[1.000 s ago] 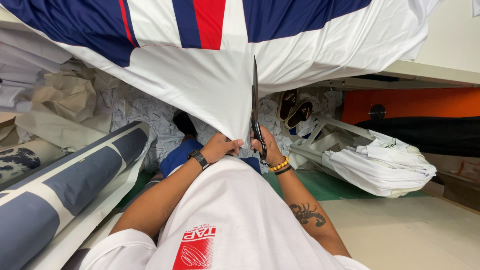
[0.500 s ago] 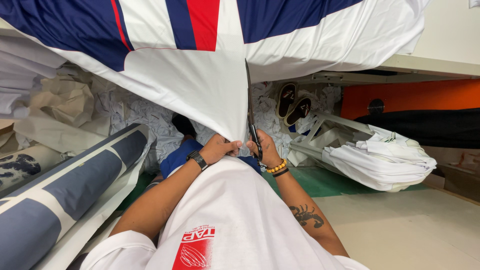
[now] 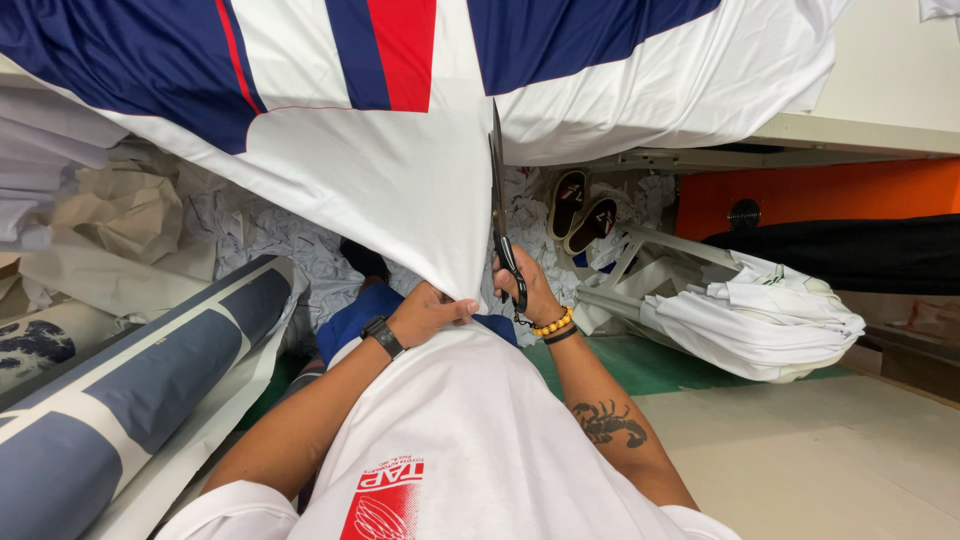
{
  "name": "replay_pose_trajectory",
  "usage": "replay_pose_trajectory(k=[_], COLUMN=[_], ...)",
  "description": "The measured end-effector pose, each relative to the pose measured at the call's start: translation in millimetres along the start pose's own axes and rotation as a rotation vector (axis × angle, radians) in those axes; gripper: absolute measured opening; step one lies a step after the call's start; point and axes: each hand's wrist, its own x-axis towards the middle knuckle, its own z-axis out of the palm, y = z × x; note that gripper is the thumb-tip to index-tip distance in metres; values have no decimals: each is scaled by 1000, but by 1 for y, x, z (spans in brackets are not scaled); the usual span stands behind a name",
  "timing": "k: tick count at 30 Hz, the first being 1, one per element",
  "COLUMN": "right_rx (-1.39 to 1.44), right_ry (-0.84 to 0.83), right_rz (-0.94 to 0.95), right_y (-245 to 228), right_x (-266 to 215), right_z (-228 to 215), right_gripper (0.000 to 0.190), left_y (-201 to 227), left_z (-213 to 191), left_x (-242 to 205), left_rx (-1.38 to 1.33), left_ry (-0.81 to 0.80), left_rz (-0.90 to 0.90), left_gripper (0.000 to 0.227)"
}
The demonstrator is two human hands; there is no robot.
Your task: The person uses shears to cut a blue, white, and red jersey laid flat on a table. They repeatedly smooth the fabric with one hand while cutting along seams and edges with the other, separating sections of the garment.
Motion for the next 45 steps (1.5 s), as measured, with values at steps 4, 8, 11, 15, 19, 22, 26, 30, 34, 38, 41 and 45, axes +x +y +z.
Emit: replay_pose_trajectory(k=[4, 8, 11, 15, 19, 22, 26, 30, 34, 38, 41, 45], right_rx=[-24, -24, -37, -75, -100, -139, -128, -140, -162, -98, -77, -16], right_ry=[15, 22, 39, 70, 83, 98, 110, 126, 126, 139, 138, 57], right_rz=[12, 27, 39, 67, 71, 114, 132, 160, 168, 228, 263, 166], right_y=[-12, -25, -32, -35, -37, -38, -41, -43, -44, -44, -44, -49], right_x=[7, 9, 9, 13, 12, 11, 11, 9, 8, 9, 10, 9], right_z=[3, 8, 13, 15, 14, 14, 13, 12, 12, 15, 17, 9], right_gripper=[73, 73, 75, 76, 74, 72, 68, 64, 61, 55, 51, 52], left_y=[10, 21, 25, 28, 26, 25, 25, 23, 17, 12, 22, 78], left_z=[3, 4, 5, 4, 1, -1, -3, -6, -9, -11, -19, -42], left_x=[-3, -7, -9, -8, -6, -4, -1, 0, 3, 10, 10, 16], left_rx=[16, 72, 136, 113, 154, 187, 212, 213, 194, 166, 242, 984], left_ry=[8, 37, 40, 24, 34, 37, 45, 38, 28, 16, -39, -8], left_rz=[-23, 22, 5, 49, 10, -18, -47, -19, -45, -10, -28, -117], left_gripper=[31, 34, 34, 35, 34, 35, 37, 38, 39, 36, 43, 60])
